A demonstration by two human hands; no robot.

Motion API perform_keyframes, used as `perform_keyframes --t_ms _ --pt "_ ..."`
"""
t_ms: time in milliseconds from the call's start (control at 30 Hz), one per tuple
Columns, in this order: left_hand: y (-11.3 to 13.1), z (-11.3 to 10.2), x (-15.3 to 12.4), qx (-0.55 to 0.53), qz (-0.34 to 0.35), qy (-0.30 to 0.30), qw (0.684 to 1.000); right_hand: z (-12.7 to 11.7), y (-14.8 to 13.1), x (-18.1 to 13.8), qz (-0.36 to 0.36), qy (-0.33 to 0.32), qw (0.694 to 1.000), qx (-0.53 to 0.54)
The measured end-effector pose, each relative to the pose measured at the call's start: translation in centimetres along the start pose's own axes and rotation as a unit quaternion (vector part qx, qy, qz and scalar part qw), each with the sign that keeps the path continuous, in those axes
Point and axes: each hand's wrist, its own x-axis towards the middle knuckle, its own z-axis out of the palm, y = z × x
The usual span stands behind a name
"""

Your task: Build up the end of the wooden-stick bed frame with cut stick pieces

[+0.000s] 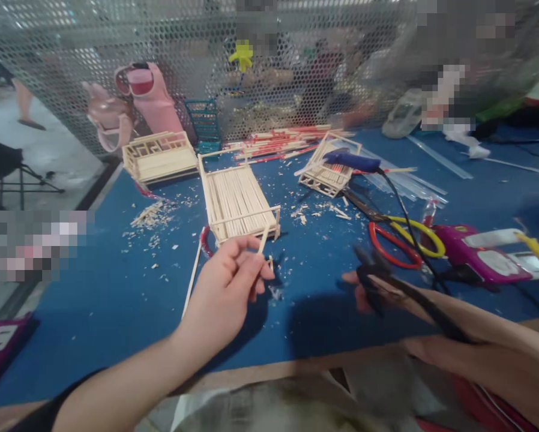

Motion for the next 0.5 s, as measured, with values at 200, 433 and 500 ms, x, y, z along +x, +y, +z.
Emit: perform_keyframes --t_ms 200,433,500 --pt "-1.5 -0.1 -2.7 -0.221 -0.075 0.079 0.969 0.5 -5.9 3.3 0.025 -0.072 0.985 0.155" --pt "-1.7 1.6 -4.8 -0.369 -0.115 0.027 0.922 5.1 -7.7 5.4 0.084 -0.189 0.878 0.431" --pt "-2.1 1.2 -4.8 -0.356 -0.145 0.04 0.922 5.4 -7.6 5.2 0.132 -0.196 0.884 0.403"
